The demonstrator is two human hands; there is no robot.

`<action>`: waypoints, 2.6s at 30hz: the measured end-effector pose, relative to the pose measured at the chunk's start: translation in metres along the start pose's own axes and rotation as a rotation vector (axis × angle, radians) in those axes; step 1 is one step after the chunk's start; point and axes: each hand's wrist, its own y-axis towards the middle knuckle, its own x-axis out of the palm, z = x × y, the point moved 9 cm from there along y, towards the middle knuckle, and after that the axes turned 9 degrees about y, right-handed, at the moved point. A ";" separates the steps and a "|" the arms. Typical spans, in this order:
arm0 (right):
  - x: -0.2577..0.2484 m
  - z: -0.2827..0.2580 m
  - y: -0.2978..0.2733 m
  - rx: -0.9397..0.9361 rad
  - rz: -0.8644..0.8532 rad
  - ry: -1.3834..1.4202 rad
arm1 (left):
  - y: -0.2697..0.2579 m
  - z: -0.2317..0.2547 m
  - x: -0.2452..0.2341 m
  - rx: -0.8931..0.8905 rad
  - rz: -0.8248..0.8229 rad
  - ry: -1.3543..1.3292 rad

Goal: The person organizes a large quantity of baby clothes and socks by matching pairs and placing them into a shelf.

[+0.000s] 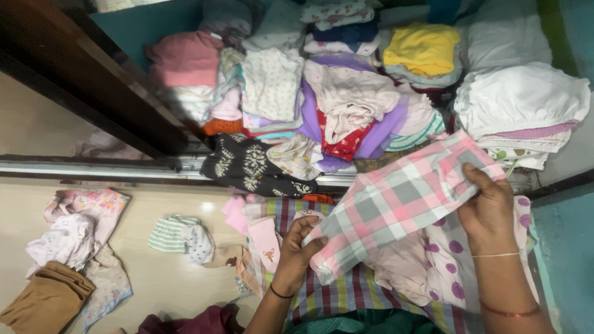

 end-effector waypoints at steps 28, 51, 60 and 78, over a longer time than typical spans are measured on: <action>0.105 0.120 -0.147 0.014 -1.051 -1.033 | -0.004 -0.015 0.011 -0.101 0.065 -0.309; 0.020 0.160 -0.118 0.566 -0.620 -0.575 | -0.014 -0.014 0.014 -0.111 -0.060 -0.302; -0.003 0.169 -0.108 0.702 -0.379 -0.369 | -0.018 -0.001 0.023 -0.066 -0.143 -0.285; 0.057 0.074 -0.094 -0.310 -0.729 -1.545 | -0.027 0.063 0.064 0.470 0.033 1.212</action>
